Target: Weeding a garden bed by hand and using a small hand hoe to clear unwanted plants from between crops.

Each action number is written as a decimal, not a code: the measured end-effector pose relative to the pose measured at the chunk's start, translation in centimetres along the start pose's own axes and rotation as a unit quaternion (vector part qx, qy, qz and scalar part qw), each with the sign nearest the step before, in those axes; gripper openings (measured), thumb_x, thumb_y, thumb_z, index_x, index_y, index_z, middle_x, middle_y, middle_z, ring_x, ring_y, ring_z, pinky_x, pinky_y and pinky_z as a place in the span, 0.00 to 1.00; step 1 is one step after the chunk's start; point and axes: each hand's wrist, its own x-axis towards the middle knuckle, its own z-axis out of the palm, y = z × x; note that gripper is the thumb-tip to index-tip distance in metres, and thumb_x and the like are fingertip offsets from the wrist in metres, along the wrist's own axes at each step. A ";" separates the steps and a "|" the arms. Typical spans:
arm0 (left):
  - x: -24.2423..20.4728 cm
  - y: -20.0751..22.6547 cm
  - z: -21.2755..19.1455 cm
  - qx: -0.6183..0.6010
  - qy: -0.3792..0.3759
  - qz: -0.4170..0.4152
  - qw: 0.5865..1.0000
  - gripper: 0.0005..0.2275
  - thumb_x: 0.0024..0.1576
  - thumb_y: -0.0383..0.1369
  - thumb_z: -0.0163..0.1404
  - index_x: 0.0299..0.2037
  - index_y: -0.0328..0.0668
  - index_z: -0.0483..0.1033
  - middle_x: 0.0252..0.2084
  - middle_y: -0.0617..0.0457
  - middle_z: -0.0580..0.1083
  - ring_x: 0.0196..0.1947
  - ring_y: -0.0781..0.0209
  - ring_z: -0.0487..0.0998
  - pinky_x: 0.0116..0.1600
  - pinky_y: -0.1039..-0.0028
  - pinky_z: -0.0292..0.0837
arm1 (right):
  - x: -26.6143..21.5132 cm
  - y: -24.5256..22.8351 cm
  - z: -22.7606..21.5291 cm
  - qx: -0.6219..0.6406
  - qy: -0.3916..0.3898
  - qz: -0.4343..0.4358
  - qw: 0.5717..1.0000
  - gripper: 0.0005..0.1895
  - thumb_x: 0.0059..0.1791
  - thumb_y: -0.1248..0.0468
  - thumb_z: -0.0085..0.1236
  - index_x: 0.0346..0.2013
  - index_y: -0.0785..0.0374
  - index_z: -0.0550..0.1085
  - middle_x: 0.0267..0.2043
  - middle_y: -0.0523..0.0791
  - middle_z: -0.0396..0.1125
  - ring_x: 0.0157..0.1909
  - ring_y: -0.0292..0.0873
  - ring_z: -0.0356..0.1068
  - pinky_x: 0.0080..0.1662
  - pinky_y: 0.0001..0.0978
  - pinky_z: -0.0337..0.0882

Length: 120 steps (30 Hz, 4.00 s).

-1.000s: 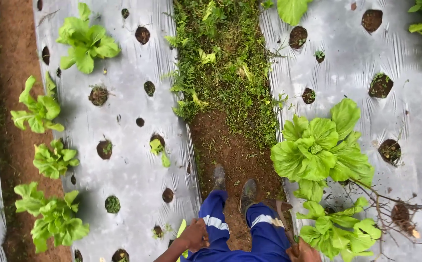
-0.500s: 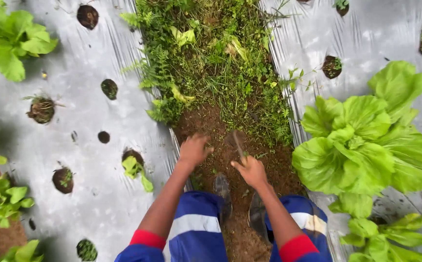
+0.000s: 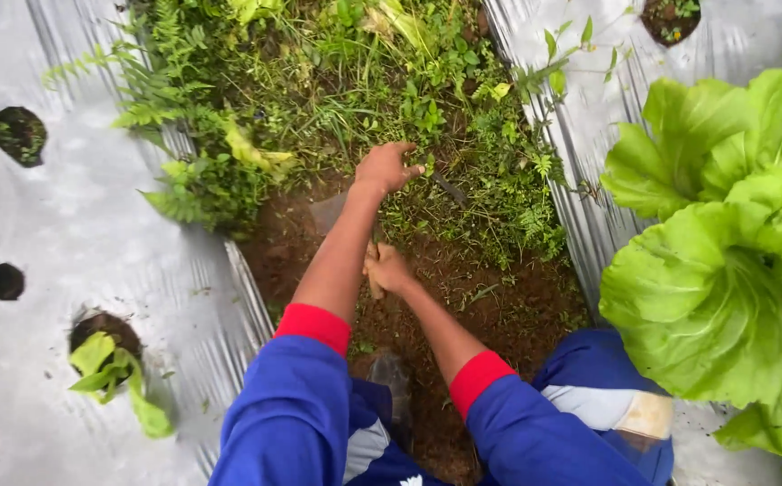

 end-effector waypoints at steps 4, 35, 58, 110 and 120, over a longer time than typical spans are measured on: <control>3.3 -1.7 5.7 -0.036 -0.009 0.037 0.999 0.23 0.60 0.43 0.59 0.64 0.48 0.74 0.59 0.42 0.77 0.62 0.37 0.75 0.65 0.43 0.70 | -1.5 3.2 -1.1 -0.057 0.024 0.011 0.998 0.27 0.53 0.39 0.51 0.45 0.59 0.78 0.46 0.50 0.75 0.53 0.50 0.73 0.54 0.49 0.73; -2.2 3.0 14.8 0.142 -0.223 0.186 0.946 0.21 0.60 0.44 0.56 0.60 0.45 0.77 0.50 0.42 0.81 0.60 0.37 0.76 0.65 0.48 0.71 | -9.9 5.7 -6.3 0.252 0.431 -0.052 0.865 0.20 0.62 0.54 0.37 0.32 0.58 0.72 0.24 0.48 0.74 0.18 0.40 0.71 0.22 0.24 0.67; -1.7 3.6 17.3 0.079 -0.216 0.165 0.959 0.23 0.62 0.51 0.52 0.59 0.44 0.78 0.53 0.42 0.80 0.61 0.40 0.76 0.65 0.51 0.71 | -9.7 4.9 -9.0 0.274 0.452 -0.062 0.847 0.16 0.62 0.58 0.38 0.36 0.61 0.69 0.24 0.49 0.73 0.17 0.39 0.71 0.23 0.28 0.73; -7.3 5.7 15.3 -0.130 -0.289 0.103 0.943 0.30 0.66 0.49 0.48 0.67 0.28 0.61 0.52 0.33 0.72 0.47 0.41 0.74 0.47 0.54 0.75 | -6.1 10.1 -9.6 0.239 0.360 -0.100 0.896 0.12 0.58 0.60 0.43 0.48 0.66 0.70 0.28 0.48 0.71 0.22 0.41 0.72 0.26 0.35 0.76; 0.2 -0.6 19.8 0.017 -0.088 0.133 0.987 0.28 0.67 0.53 0.42 0.60 0.32 0.71 0.52 0.31 0.76 0.57 0.31 0.76 0.60 0.43 0.74 | -6.1 10.5 -14.0 0.010 0.534 -0.011 0.846 0.30 0.49 0.59 0.72 0.59 0.55 0.64 0.41 0.47 0.64 0.46 0.51 0.70 0.47 0.52 0.71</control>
